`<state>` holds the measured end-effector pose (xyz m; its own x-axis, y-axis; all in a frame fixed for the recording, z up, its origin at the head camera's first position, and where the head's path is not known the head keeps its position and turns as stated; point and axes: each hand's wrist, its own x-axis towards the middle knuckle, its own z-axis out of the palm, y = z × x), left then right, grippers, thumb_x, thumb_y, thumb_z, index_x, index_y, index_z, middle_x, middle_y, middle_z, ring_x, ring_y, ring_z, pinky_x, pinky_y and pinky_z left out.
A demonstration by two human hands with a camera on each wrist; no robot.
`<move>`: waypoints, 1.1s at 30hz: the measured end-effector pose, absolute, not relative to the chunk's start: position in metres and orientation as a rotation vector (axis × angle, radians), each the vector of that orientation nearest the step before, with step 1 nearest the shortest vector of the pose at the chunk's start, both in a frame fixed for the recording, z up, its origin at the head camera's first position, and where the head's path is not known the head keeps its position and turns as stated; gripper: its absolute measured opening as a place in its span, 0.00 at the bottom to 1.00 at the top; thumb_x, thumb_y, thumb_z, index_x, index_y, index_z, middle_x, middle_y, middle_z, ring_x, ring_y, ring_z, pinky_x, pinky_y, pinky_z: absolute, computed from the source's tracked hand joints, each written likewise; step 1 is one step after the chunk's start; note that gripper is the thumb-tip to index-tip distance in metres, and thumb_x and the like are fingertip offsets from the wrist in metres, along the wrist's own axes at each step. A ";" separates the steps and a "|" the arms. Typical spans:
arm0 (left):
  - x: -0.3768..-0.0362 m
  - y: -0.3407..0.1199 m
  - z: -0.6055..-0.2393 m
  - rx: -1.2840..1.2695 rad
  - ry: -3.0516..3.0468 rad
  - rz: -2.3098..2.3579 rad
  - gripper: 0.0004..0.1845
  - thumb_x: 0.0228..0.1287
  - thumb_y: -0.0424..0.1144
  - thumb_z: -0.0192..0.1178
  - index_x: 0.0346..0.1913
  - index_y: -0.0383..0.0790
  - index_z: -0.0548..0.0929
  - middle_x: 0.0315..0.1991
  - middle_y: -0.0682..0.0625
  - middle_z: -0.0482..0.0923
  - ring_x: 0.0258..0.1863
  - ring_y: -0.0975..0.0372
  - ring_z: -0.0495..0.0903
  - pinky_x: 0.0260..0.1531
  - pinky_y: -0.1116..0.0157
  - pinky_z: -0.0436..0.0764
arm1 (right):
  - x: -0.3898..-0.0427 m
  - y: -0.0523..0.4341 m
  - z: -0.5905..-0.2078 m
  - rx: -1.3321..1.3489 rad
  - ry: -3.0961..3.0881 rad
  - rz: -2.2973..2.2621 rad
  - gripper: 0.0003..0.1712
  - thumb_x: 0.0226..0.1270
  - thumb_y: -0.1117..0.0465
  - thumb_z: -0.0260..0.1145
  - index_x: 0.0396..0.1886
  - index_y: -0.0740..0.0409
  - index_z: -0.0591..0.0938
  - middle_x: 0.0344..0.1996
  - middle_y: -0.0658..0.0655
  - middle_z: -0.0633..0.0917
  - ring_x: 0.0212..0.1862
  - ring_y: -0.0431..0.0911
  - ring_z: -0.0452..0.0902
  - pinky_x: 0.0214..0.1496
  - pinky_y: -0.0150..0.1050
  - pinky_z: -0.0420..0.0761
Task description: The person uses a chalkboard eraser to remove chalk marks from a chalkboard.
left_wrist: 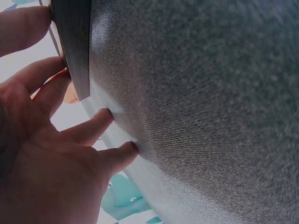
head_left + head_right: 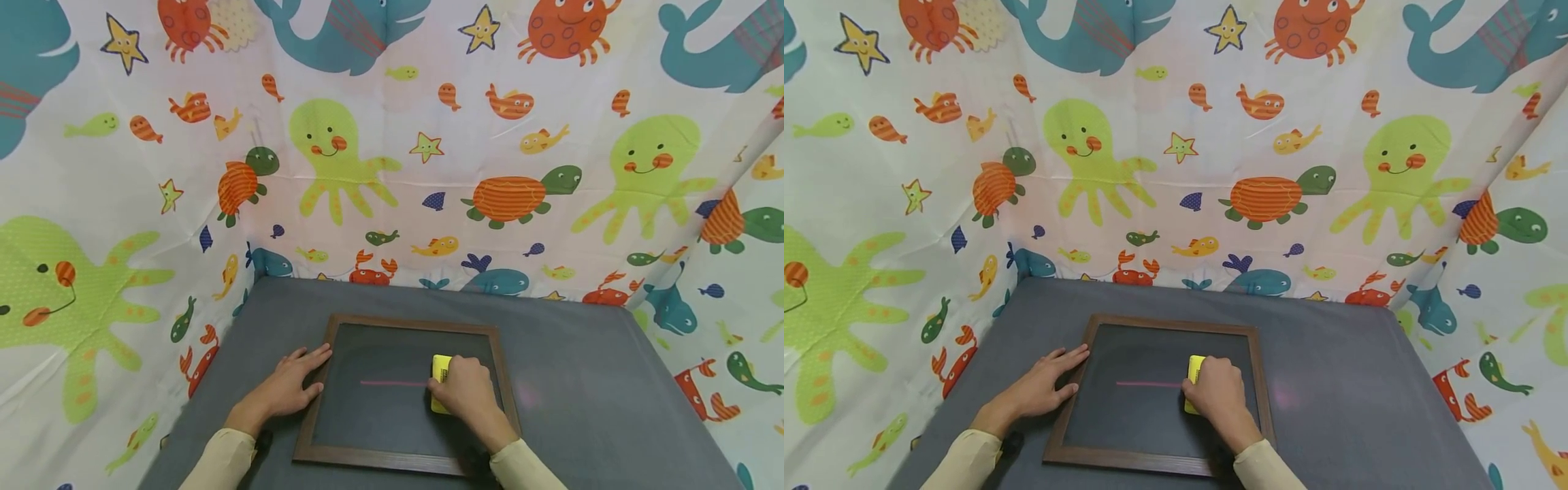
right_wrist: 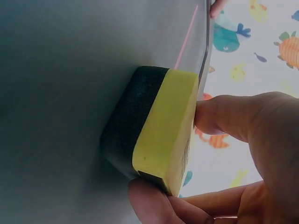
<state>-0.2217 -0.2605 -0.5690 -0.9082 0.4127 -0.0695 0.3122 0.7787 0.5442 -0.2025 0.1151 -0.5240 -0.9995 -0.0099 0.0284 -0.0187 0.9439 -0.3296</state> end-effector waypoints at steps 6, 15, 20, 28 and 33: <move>-0.221 -0.259 -0.568 0.561 2.789 0.812 0.38 0.78 0.38 0.67 0.86 0.44 0.67 0.88 0.50 0.59 0.85 0.29 0.53 0.75 0.19 0.50 | -0.206 0.090 -0.522 0.054 -3.088 0.551 0.24 0.63 0.45 0.80 0.30 0.61 0.83 0.20 0.54 0.78 0.21 0.46 0.74 0.22 0.40 0.79; -0.219 -0.257 -0.565 0.556 2.792 0.813 0.38 0.78 0.37 0.67 0.86 0.43 0.67 0.88 0.49 0.59 0.85 0.30 0.53 0.76 0.20 0.49 | -0.211 0.053 -0.518 0.105 -3.134 0.576 0.24 0.65 0.45 0.80 0.32 0.61 0.84 0.22 0.54 0.78 0.21 0.46 0.75 0.22 0.39 0.81; -0.218 -0.257 -0.565 0.550 2.792 0.815 0.38 0.78 0.37 0.67 0.86 0.43 0.67 0.88 0.49 0.59 0.86 0.30 0.53 0.77 0.21 0.49 | -0.213 0.030 -0.519 0.149 -3.139 0.623 0.24 0.65 0.45 0.80 0.32 0.61 0.84 0.22 0.54 0.78 0.20 0.47 0.75 0.21 0.39 0.81; -0.219 -0.255 -0.565 0.527 2.811 0.810 0.38 0.77 0.37 0.68 0.85 0.43 0.68 0.88 0.49 0.61 0.85 0.31 0.55 0.76 0.20 0.51 | -0.218 -0.002 -0.519 0.220 -3.116 0.653 0.25 0.64 0.44 0.82 0.34 0.62 0.86 0.23 0.55 0.80 0.22 0.47 0.77 0.24 0.42 0.85; -0.219 -0.256 -0.564 0.521 2.806 0.814 0.38 0.77 0.37 0.68 0.85 0.43 0.68 0.88 0.49 0.61 0.85 0.30 0.54 0.76 0.20 0.51 | -0.220 -0.017 -0.518 0.231 -3.140 0.603 0.26 0.65 0.42 0.81 0.37 0.62 0.87 0.23 0.54 0.80 0.22 0.47 0.78 0.25 0.42 0.86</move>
<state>-0.2192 -0.2556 -0.5645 -0.9238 0.3768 -0.0675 0.2822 0.7895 0.5451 -0.2200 -0.0167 -0.5176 -0.9876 -0.1528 -0.0359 -0.1286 0.9189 -0.3730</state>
